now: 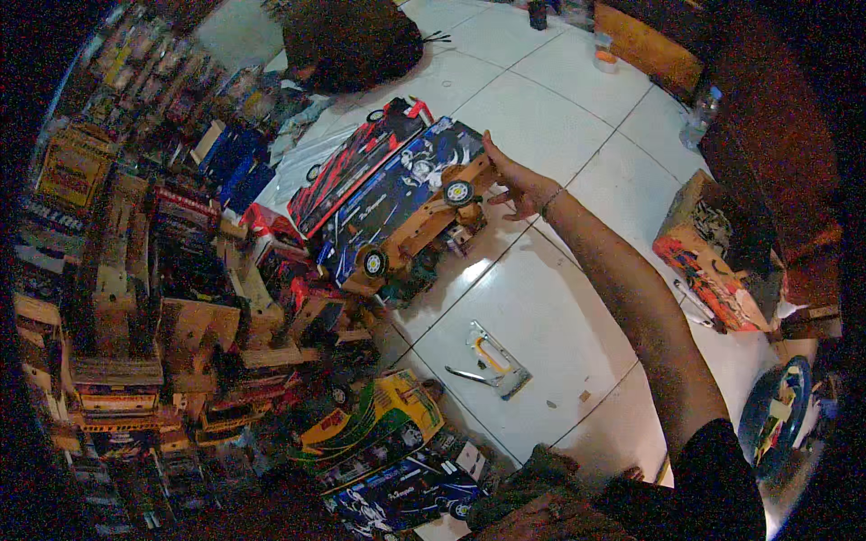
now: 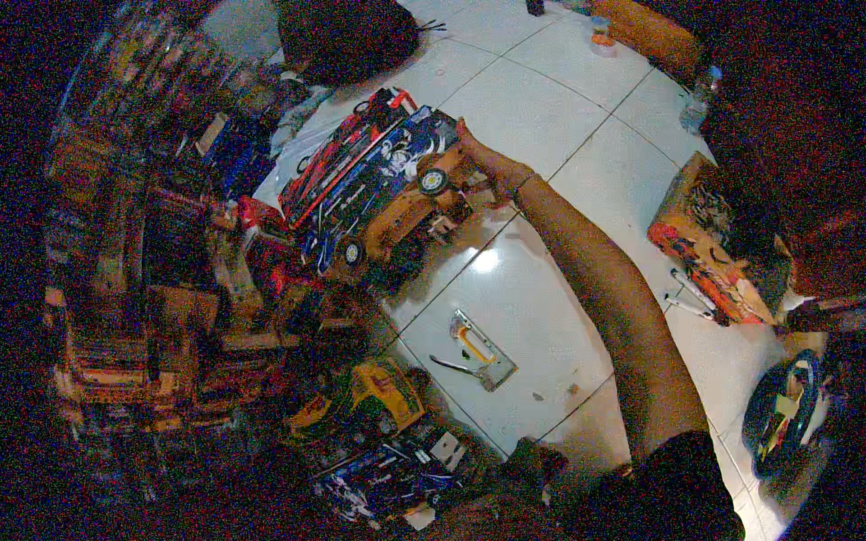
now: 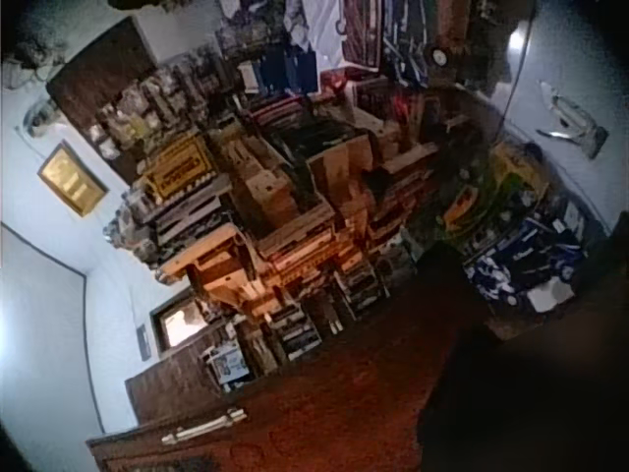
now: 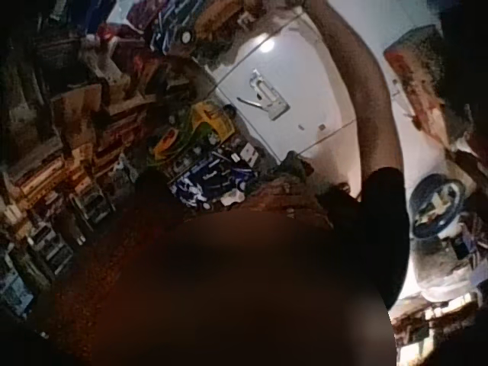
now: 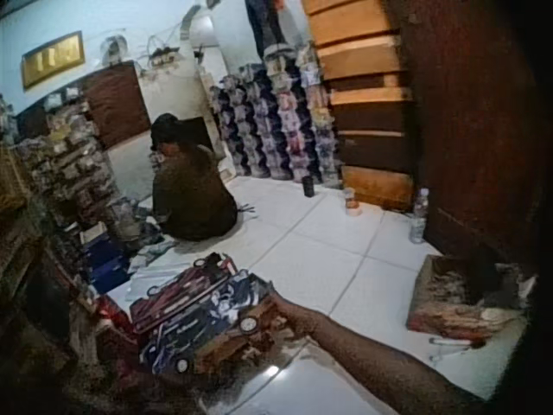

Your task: The person assembles a toy truck by attaching wheels to the chassis using a hammer and a small metal tool. They apply glue to the wheel hubs and secure the wheels in place, then inspect the assembled toy.

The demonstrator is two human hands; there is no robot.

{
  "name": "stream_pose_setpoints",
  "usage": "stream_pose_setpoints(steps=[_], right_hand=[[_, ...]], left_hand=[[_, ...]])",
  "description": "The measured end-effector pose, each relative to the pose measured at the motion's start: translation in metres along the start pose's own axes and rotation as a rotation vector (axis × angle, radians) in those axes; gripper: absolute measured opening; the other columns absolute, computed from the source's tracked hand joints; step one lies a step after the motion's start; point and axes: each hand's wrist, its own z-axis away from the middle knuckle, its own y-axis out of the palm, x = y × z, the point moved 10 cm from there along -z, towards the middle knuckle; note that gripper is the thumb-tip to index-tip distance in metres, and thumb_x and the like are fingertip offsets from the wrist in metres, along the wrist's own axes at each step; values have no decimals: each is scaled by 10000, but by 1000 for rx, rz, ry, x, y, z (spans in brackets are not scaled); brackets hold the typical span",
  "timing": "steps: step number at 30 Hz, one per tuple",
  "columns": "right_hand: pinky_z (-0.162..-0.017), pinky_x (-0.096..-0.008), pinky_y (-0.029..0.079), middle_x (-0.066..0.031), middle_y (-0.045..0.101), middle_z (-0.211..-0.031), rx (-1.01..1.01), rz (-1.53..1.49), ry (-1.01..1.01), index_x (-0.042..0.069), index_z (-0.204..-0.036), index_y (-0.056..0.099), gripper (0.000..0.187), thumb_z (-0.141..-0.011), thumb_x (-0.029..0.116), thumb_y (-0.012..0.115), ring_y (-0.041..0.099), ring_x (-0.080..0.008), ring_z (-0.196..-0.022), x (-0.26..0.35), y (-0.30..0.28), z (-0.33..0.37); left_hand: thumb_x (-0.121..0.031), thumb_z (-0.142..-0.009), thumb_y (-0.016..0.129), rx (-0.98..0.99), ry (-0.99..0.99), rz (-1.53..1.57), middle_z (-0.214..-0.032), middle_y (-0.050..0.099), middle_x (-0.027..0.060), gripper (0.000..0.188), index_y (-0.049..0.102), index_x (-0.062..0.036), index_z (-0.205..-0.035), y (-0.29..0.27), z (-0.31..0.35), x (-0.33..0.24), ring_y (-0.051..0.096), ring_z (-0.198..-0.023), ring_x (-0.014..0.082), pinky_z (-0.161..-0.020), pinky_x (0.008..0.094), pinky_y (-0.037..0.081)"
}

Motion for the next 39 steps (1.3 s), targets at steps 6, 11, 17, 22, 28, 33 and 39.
stream_pose_setpoints(steps=[6, 11, 17, 22, 28, 33, 39], right_hand=[[-990, -374, 437, -152, 655, -1155, -346, 268, -421, -1, -1190, 629, 596, -996, 537, 461, 607, -240, -1081, 33, -24, 152], [-918, -399, 429, -158, 606, -1107, -70, 1265, -1439, 4, -1141, 612, 368, -917, 294, 634, 551, -230, -1051, 54, 41, 458], [-923, -398, 393, -161, 554, -1143, -165, 1041, -1395, -9, -1134, 570, 353, -866, 203, 657, 488, -211, -1072, 58, 51, 620], [-839, -366, 428, -135, 561, -1066, -340, 940, -1266, -2, -1057, 579, 252, -853, 131, 642, 504, -180, -974, 35, 38, 707], [-739, -328, 470, -104, 569, -974, -508, 915, -1197, 7, -965, 589, 138, -837, 45, 625, 524, -143, -855, 29, 38, 805], [-655, -296, 505, -78, 576, -898, -677, 919, -1211, 14, -888, 598, 76, -825, -26, 610, 540, -112, -757, 17, 70, 882], [-554, -258, 547, -48, 585, -805, -1122, 1082, -1162, 23, -796, 608, 136, -809, -112, 592, 560, -74, -639, -5, 169, 991]], left_hand=[[-513, -898, 611, 60, 82, 25, -1119, 649, 186, 528, 624, -40, -1134, 9, -18, -21, 617, -1089, 336, -910, 480, 492], [-504, -899, 614, 138, 239, 83, -1134, 646, 187, 524, 624, -42, -1146, 40, -34, -50, 613, -1103, 333, -920, 479, 488], [-482, -910, 605, 330, 329, 92, -1069, 672, 173, 491, 660, -22, -1071, 97, -91, -72, 630, -1042, 357, -912, 482, 488], [-384, -921, 637, 511, 408, 87, -1045, 670, 192, 402, 647, -20, -1091, 156, -134, -95, 645, -976, 380, -868, 451, 512], [-484, -972, 543, 801, 336, -125, -1207, 622, 216, 537, 594, -9, -1216, 226, -160, -115, 596, -1132, 366, -982, 436, 468], [-612, -945, 492, 1170, 188, -333, -1261, 597, 246, 699, 548, -18, -1308, 245, -164, -119, 553, -1215, 379, -1036, 436, 432], [-524, -899, 624, 1357, 821, -646, -1264, 598, 244, 654, 560, -28, -1321, 370, -162, -240, 575, -1167, 386, -997, 440, 462]])
